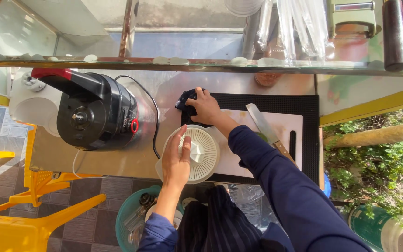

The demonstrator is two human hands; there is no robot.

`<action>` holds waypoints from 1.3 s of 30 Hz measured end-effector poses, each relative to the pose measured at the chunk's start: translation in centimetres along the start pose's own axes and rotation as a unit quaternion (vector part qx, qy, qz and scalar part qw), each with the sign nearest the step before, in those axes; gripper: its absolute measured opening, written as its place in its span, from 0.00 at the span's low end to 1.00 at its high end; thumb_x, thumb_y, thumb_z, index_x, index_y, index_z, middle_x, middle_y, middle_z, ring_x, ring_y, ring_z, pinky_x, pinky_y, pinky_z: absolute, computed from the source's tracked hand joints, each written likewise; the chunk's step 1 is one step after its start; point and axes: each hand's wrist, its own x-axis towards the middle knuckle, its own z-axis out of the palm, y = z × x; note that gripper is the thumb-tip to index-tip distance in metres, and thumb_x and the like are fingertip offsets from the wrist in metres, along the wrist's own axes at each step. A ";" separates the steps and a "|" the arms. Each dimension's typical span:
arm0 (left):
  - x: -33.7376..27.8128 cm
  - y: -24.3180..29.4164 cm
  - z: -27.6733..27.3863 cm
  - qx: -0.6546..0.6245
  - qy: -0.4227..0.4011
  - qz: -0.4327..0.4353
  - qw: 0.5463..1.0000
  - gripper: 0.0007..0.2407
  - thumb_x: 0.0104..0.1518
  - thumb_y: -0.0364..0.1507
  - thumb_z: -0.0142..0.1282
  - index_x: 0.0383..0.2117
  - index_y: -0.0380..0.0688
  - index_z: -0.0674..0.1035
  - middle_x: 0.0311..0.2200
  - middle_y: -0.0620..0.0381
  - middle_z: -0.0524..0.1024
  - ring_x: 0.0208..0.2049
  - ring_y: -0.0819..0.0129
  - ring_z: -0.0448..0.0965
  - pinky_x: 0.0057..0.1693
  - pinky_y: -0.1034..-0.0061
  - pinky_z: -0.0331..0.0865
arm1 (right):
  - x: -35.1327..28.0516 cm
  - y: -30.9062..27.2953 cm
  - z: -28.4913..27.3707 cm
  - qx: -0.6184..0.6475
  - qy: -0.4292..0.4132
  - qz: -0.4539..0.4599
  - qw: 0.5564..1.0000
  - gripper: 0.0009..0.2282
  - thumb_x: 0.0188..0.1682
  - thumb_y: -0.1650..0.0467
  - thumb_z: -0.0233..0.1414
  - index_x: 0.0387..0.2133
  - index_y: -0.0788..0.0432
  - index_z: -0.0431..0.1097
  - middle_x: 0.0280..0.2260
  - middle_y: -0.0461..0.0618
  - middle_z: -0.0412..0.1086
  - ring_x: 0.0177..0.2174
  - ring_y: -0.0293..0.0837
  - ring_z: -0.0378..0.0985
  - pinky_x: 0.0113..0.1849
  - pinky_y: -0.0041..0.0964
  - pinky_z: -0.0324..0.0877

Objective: The person wipes the counter with a cloth, then picks juicer and blender parts from a basket on the floor and fits them onto the machines on the counter, attaching a bowl and a black funnel piece. They then handle a plastic cup and a lime on the cutting board.

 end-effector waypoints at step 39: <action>4.6 0.8 3.7 0.074 -0.133 0.088 0.984 0.18 0.67 0.42 0.42 0.48 0.48 0.83 0.52 0.55 0.81 0.63 0.58 0.72 0.65 0.67 0.59 | 7.6 15.8 3.3 0.038 0.379 0.338 0.861 0.19 0.53 0.70 0.46 0.59 0.62 0.66 0.61 0.60 0.63 0.61 0.62 0.59 0.61 0.52 0.51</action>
